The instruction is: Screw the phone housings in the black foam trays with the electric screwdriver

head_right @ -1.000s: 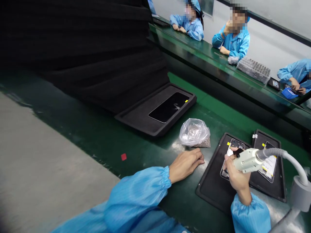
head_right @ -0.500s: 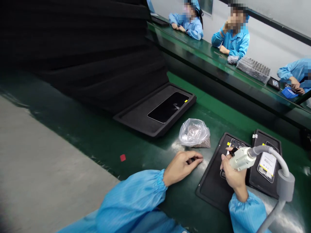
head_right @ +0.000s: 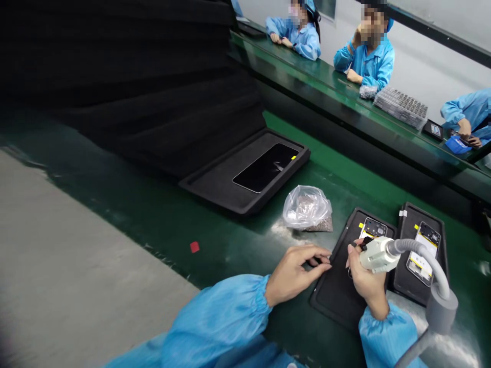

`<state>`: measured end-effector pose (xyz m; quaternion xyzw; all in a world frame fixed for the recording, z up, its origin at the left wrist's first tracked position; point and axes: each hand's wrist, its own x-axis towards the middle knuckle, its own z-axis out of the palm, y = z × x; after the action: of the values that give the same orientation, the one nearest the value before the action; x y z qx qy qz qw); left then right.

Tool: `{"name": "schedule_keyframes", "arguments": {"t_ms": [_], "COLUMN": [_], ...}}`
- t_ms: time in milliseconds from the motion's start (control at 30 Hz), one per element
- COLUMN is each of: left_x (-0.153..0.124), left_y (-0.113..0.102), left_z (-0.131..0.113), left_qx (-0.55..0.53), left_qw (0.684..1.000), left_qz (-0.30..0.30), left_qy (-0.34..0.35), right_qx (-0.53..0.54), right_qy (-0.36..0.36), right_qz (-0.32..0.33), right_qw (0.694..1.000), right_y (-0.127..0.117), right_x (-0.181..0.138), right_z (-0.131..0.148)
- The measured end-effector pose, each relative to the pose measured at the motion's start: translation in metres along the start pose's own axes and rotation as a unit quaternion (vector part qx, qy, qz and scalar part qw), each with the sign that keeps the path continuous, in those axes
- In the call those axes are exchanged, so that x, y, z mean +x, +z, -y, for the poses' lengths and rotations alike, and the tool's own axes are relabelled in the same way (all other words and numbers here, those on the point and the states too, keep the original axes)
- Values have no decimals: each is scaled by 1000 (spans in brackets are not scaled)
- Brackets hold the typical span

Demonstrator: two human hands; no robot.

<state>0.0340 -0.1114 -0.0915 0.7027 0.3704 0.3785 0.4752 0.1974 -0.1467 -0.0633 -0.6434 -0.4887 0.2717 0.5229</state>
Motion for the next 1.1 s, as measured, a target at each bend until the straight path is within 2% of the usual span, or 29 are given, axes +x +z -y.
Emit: {"name": "schedule_keyframes", "arguments": {"t_ms": [100,233,367,433,600,833,967,1100], "left_x": [-3,-6,-7,-7,-6,-9,-11,-3], "left_y": [13,24,26,26,25,27,13,-22], "left_z": [-1,0,1,1,-2,-5,1,20], "left_qx": [-3,-19,-34,-29,-36,-31,6,139], "left_qw": [1000,999,996,995,992,993,997,989], "left_qz": [27,44,52,45,39,34,24,-41], "left_qy": [6,25,71,89,111,104,71,1], "right_qx": [7,-1,85,104,48,43,37,52], "right_qy": [-7,-43,-91,-89,-70,-65,-65,-50], "right_qz": [-18,-19,4,26,54,62,45,-6], "right_qw": [1000,999,992,990,995,995,996,997], "right_y": [0,-14,-21,-16,-3,-4,-13,-17], "right_x": [0,-7,-18,-21,-21,-21,-20,-14], "right_z": [7,20,28,29,30,27,18,9]}}
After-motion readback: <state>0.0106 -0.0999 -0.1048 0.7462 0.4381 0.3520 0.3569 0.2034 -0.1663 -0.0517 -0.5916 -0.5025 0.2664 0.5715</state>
